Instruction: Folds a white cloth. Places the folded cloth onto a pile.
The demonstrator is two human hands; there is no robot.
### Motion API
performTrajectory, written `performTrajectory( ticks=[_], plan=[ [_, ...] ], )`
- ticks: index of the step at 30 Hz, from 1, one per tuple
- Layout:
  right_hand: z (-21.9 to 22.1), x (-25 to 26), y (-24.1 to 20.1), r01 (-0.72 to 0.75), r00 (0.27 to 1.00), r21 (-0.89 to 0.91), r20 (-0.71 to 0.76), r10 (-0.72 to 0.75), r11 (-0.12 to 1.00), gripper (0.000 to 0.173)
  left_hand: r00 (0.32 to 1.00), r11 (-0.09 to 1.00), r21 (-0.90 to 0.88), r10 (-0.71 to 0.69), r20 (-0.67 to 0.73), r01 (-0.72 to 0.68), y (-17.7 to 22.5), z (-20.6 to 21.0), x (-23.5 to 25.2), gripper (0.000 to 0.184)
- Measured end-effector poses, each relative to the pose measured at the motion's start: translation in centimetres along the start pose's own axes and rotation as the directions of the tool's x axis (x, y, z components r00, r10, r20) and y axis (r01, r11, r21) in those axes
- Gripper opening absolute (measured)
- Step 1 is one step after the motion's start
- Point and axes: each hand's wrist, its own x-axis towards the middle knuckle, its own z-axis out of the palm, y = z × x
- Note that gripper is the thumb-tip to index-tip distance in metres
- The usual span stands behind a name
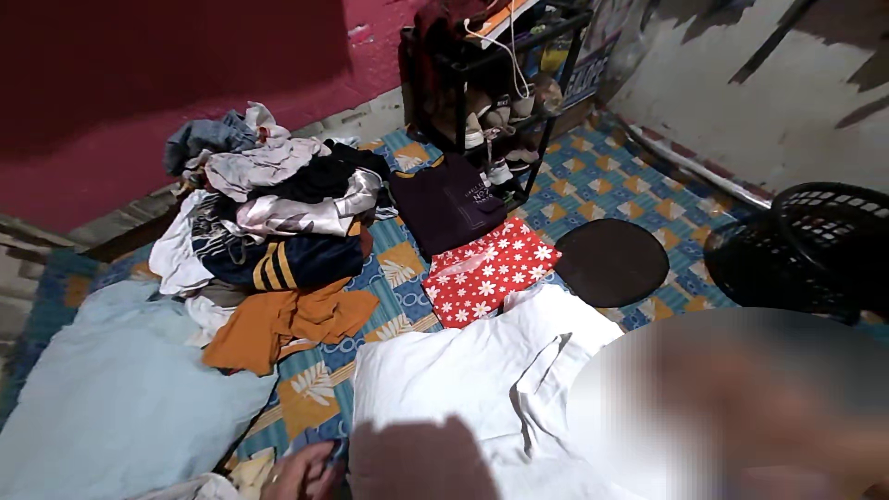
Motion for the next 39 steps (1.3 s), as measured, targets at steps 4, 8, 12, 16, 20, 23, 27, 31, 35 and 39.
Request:
performTrajectory(
  ticks=[4, 8, 12, 16, 20, 23, 27, 31, 35, 39],
  plan=[
    [-0.3, 5.1, -3.9, 0.252, 0.966, -0.093, 0.081, -0.245, 0.963, 0.031, 0.887, 0.883, 0.087, 0.456, 0.079, -0.461, 9.2, 2.6, 4.7, 0.027],
    [-0.3, 8.2, -5.1, 0.257, 0.927, -0.176, 0.324, -0.191, 0.95, 0.025, 0.816, 0.873, -0.021, 0.464, 0.346, -0.487, 15.3, 9.4, 6.9, 0.036],
    [-1.0, 9.1, -5.2, 0.216, 0.894, -0.251, 0.44, -0.087, 0.944, 0.028, 0.762, 0.958, 0.009, 0.223, 0.608, -0.287, 16.8, 11.5, 9.0, 0.052],
    [-1.5, 8.5, -4.1, 0.245, 0.878, -0.146, 0.453, -0.155, 0.959, 0.022, 0.677, 0.973, -0.098, 0.217, 0.703, -0.211, 17.0, 10.1, 9.3, 0.045],
    [-2.4, 7.0, -3.3, 0.351, 0.908, -0.106, 0.281, -0.311, 0.93, 0.006, 0.774, 0.905, -0.209, 0.424, 0.471, -0.369, 16.2, 9.9, 8.2, 0.037],
    [-2.7, 4.5, -2.3, 0.467, 0.884, -0.164, 0.109, -0.455, 0.869, 0.004, 0.743, 0.759, -0.172, 0.651, 0.155, -0.628, 16.1, 11.1, 6.6, 0.03],
    [-1.8, 0.1, -0.9, 0.499, 0.862, -0.176, 0.004, -0.507, 0.848, 0.017, 0.705, 0.749, -0.153, 0.66, 0.261, -0.644, 18.0, 11.0, 3.8, 0.038],
    [-2.0, -3.4, -0.2, 0.451, 0.883, -0.087, 0.19, -0.429, 0.889, 0.034, 0.589, 0.71, -0.148, 0.667, 0.456, -0.688, 18.3, 11.5, 1.7, 0.029],
    [-1.4, -3.9, -1.6, 0.478, 0.878, -0.136, 0.106, -0.467, 0.868, 0.028, 0.522, 0.745, -0.171, 0.592, 0.614, -0.645, 18.1, 10.4, 2.0, 0.045],
    [1.8, -2.7, -3.1, 0.473, 0.839, 0.088, 0.26, -0.478, 0.877, 0.026, 0.574, 0.765, -0.175, 0.594, 0.564, -0.62, 17.8, 7.7, 5.2, 0.045]
  ],
)
